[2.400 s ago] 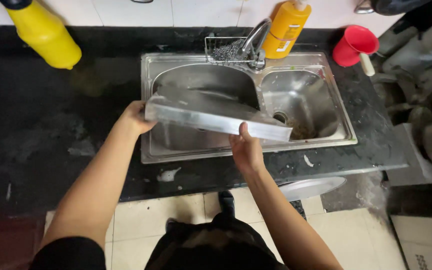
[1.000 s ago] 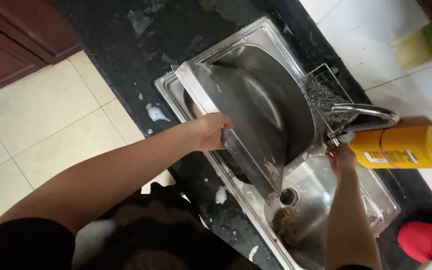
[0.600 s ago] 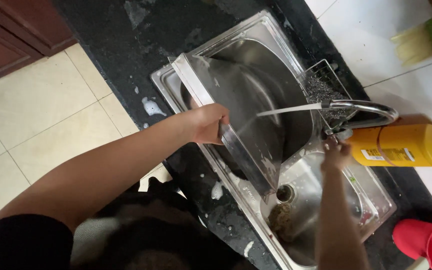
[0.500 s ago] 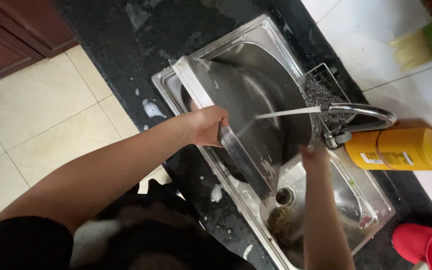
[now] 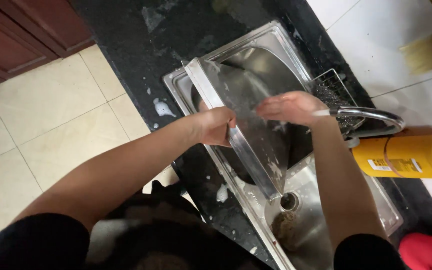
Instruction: Cleaning a metal tray, scrubbing a gas stove, and washing a kitchen sink with a sponge.
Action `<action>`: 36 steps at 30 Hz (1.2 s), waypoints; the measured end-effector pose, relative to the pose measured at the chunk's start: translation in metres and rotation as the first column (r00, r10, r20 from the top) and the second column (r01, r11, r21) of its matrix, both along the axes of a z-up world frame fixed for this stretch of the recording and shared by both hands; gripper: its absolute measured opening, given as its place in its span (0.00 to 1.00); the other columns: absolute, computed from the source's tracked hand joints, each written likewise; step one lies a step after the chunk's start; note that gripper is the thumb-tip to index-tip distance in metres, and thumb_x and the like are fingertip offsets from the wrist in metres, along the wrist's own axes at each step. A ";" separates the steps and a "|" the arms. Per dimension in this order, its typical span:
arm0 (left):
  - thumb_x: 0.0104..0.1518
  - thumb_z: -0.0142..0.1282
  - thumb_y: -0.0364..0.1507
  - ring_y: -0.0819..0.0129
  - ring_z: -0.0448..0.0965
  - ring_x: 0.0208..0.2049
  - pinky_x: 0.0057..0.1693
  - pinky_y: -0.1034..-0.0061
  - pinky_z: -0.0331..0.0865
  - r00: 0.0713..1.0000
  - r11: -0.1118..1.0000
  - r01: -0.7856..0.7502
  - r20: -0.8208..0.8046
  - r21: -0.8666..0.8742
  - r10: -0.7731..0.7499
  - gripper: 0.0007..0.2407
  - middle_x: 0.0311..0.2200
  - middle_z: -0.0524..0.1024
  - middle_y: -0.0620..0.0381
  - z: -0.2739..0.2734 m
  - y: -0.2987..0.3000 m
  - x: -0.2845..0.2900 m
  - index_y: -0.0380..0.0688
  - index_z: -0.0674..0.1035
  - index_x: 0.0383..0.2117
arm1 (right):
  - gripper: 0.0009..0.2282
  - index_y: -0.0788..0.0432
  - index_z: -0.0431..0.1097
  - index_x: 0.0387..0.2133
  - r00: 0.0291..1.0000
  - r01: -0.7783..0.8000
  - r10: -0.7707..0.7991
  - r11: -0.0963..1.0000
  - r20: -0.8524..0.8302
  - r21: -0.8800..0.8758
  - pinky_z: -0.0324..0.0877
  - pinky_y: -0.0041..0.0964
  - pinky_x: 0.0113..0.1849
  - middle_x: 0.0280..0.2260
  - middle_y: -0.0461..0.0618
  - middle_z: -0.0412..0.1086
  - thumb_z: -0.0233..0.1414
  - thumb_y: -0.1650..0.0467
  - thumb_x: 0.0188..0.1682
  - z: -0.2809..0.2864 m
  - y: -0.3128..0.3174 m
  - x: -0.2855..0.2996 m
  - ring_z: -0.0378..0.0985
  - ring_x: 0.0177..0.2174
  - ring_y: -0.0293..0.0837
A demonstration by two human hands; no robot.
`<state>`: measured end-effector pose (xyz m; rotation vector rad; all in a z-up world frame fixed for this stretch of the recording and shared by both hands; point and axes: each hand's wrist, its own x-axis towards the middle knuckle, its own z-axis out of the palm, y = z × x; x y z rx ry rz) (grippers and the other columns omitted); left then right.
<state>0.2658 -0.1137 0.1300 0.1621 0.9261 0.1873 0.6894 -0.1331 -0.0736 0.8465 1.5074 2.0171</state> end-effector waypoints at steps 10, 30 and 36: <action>0.40 0.45 0.18 0.43 0.71 0.57 0.61 0.54 0.69 0.993 0.994 0.110 0.034 0.028 -0.111 0.26 0.52 0.63 0.39 -0.012 0.008 0.003 0.28 0.65 0.52 | 0.21 0.71 0.57 0.61 0.206 -0.741 0.030 0.657 0.978 0.136 0.66 0.53 0.58 0.59 0.64 0.68 0.42 0.70 0.55 0.164 0.060 -0.129 0.71 0.59 0.58; 0.42 0.49 0.19 0.40 0.68 0.60 0.65 0.50 0.65 0.986 0.986 0.167 -0.001 -0.012 -0.167 0.26 0.54 0.59 0.32 -0.018 0.008 -0.003 0.25 0.64 0.53 | 0.21 0.75 0.64 0.59 -0.432 -0.669 -0.242 0.733 0.869 -0.128 0.51 0.63 0.67 0.62 0.73 0.63 0.41 0.78 0.51 0.169 0.067 -0.135 0.62 0.64 0.68; 0.46 0.48 0.21 0.37 0.42 0.75 0.72 0.47 0.55 0.961 0.960 0.277 -0.019 0.041 -0.277 0.39 0.70 0.33 0.25 -0.036 0.014 -0.004 0.27 0.45 0.68 | 0.13 0.70 0.67 0.50 -0.607 -0.647 -0.105 0.641 0.788 -0.413 0.67 0.76 0.55 0.51 0.66 0.69 0.50 0.78 0.51 0.077 0.088 -0.060 0.73 0.54 0.71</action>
